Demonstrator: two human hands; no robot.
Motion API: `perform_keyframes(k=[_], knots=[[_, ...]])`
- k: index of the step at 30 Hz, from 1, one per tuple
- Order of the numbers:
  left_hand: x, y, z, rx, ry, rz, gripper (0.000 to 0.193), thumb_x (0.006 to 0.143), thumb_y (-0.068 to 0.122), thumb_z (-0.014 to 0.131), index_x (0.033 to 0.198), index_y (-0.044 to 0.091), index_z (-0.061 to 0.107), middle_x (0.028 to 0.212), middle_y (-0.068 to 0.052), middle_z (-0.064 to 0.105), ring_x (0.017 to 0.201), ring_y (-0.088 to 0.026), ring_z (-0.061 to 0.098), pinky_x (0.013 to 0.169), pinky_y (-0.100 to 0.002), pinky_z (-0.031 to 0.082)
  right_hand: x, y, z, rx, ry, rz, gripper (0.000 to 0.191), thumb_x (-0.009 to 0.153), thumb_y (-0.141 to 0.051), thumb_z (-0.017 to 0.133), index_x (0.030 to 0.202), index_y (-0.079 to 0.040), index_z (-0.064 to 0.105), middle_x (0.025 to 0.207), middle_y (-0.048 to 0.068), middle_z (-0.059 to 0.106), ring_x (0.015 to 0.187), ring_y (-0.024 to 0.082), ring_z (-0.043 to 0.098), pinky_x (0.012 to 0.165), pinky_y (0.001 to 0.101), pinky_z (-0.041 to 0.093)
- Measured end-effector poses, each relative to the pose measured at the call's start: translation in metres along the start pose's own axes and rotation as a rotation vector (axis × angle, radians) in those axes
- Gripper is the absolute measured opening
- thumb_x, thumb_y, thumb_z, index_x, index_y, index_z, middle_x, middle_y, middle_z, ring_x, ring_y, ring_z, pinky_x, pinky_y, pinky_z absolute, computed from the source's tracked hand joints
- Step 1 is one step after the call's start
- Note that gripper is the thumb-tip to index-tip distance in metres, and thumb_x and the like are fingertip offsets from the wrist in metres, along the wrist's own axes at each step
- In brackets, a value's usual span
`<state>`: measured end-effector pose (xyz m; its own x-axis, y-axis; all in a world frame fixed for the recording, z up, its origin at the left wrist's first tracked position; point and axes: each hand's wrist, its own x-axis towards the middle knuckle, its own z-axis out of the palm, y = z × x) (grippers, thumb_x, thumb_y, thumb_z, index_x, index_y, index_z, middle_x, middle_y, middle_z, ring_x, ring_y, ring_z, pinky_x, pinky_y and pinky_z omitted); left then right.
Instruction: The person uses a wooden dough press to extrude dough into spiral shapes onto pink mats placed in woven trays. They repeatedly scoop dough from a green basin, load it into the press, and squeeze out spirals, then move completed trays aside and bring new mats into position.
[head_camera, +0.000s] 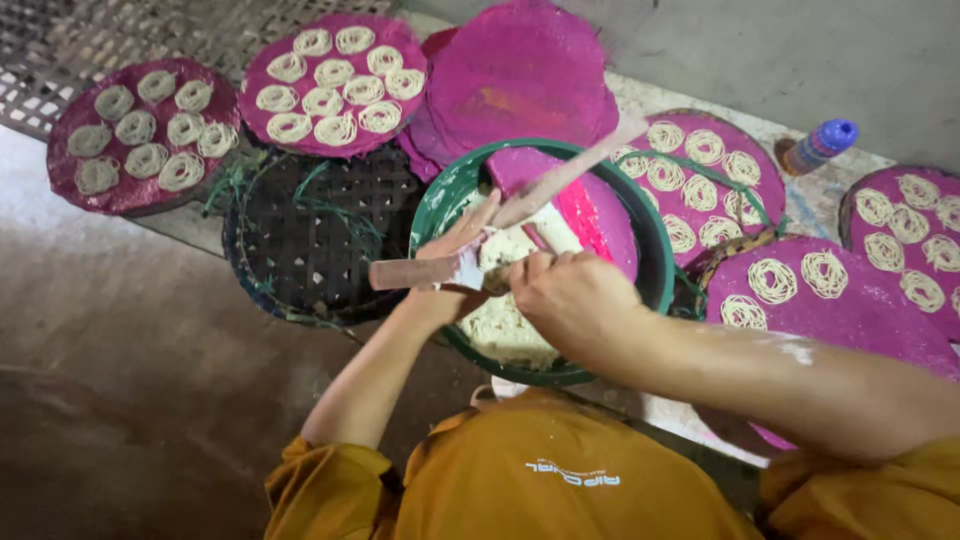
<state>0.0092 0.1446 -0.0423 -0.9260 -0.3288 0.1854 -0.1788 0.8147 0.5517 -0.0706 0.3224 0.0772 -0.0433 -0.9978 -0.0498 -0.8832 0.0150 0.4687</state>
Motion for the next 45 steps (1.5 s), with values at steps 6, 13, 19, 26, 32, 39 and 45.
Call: perform_keyframes(k=[6,13,19,26,32,39,45], knots=[[-0.003,-0.039,0.009,-0.61,0.107,-0.185,0.068,0.096,0.039,0.058,0.153,0.003,0.048,0.14,-0.024,0.065,0.126,-0.038,0.064,0.105,-0.044,0.054,-0.045,0.029,-0.006,0.346,-0.036,0.179,0.025,0.092,-0.025,0.062,0.112,-0.01,0.066,0.085,0.009,0.069,0.062,0.026,0.071,0.048,0.0417,0.056],[-0.003,-0.026,0.013,0.148,0.668,0.204,0.071,0.077,0.042,0.077,0.138,0.013,0.054,0.14,-0.02,0.057,0.122,-0.042,0.062,0.09,-0.042,0.057,-0.012,-0.011,0.07,1.017,0.572,0.307,0.047,0.093,0.0,0.063,0.14,0.002,0.059,0.107,0.025,0.073,0.09,0.037,0.075,0.072,0.0412,0.059],[0.004,-0.032,-0.01,0.289,0.476,0.084,0.053,0.094,0.041,0.07,0.14,0.015,0.062,0.171,-0.025,0.029,0.123,-0.035,0.059,0.09,-0.038,0.059,-0.039,-0.037,0.129,1.391,0.408,0.352,0.037,0.102,-0.01,0.062,0.138,0.0,0.062,0.092,0.016,0.068,0.08,0.019,0.068,0.068,0.031,0.053],[0.027,-0.023,0.005,0.51,0.415,0.066,0.083,0.087,0.057,0.071,0.15,0.012,0.041,0.156,-0.039,0.024,0.098,-0.045,0.056,0.08,-0.05,0.058,-0.017,-0.033,0.156,1.651,0.313,0.629,0.033,0.105,-0.018,0.057,0.132,-0.002,0.064,0.072,-0.002,0.055,0.062,0.005,0.048,0.053,0.0252,0.041],[0.009,-0.024,-0.006,0.068,0.443,-0.192,0.112,0.089,0.045,0.077,0.166,0.011,0.004,0.128,-0.027,0.049,0.107,-0.043,0.06,0.078,-0.046,0.06,-0.039,-0.029,0.149,1.525,0.32,0.395,0.034,0.103,-0.015,0.056,0.132,-0.002,0.065,0.08,-0.002,0.066,0.072,0.006,0.06,0.065,0.0261,0.052],[0.004,-0.018,-0.013,0.375,0.507,0.274,0.109,0.087,0.036,0.08,0.163,0.012,0.006,0.127,-0.027,0.043,0.116,-0.043,0.052,0.081,-0.046,0.06,-0.023,0.068,0.16,1.779,-0.082,0.377,0.025,0.106,-0.023,0.055,0.099,-0.006,0.073,0.064,-0.008,0.053,0.053,0.004,0.045,0.048,0.0235,0.035],[0.014,-0.044,-0.006,-0.298,0.378,0.133,0.101,0.087,0.023,0.079,0.155,0.002,0.008,0.148,-0.027,0.036,0.102,-0.02,0.06,0.078,-0.036,0.06,-0.051,0.053,0.151,1.829,-0.182,0.306,0.03,0.104,-0.024,0.052,0.094,-0.007,0.074,0.055,-0.006,0.053,0.045,0.008,0.042,0.042,0.0254,0.032]])
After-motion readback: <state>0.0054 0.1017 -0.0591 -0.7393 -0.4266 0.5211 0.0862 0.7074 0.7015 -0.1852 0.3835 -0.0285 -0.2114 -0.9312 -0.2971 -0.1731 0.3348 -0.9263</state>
